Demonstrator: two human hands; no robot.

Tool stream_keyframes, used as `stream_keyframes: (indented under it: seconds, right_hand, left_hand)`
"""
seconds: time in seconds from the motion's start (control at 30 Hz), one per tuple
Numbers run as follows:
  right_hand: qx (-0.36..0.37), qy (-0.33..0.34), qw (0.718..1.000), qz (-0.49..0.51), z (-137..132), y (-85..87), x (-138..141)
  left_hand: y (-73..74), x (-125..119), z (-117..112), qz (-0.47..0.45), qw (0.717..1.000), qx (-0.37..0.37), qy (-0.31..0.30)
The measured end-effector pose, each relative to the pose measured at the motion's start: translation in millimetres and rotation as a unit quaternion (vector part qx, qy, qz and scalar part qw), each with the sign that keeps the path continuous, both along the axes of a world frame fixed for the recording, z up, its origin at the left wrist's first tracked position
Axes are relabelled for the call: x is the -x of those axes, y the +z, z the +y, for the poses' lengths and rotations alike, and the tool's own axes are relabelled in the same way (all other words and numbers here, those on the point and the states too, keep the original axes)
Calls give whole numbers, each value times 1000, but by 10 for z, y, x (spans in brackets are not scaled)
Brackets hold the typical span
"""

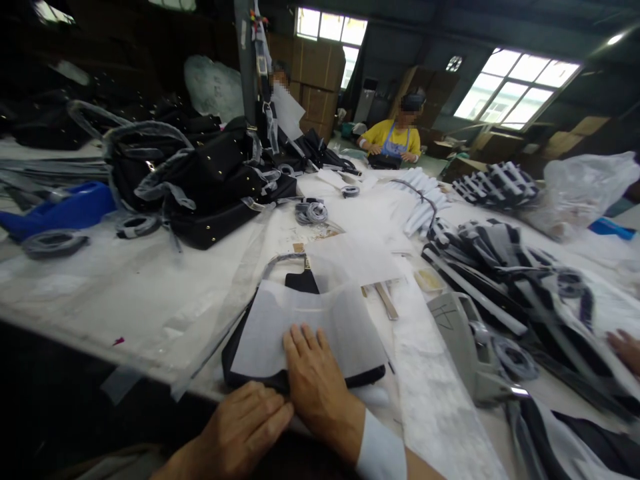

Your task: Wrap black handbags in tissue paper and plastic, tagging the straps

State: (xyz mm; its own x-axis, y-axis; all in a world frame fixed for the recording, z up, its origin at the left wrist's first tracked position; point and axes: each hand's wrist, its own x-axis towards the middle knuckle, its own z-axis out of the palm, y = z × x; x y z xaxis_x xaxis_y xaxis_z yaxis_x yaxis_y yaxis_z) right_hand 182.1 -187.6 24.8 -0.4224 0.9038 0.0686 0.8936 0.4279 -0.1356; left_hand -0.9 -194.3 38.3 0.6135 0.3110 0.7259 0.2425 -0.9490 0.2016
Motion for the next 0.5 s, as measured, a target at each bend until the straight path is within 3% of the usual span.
stream_keyframes:
  seconds: [0.1,0.3,0.5]
  right_hand:
    - [15,4,999,33,30,66,-28]
    - [54,37,995,74,46,127,-109]
    - [16,21,997,69,55,-32,-50]
  left_hand:
    - [-183,76,-88,25,998,-44,48]
    - [-216,-44,-53,28,983,-57,173]
    - [-385,-89,-11,18,985,-66,161]
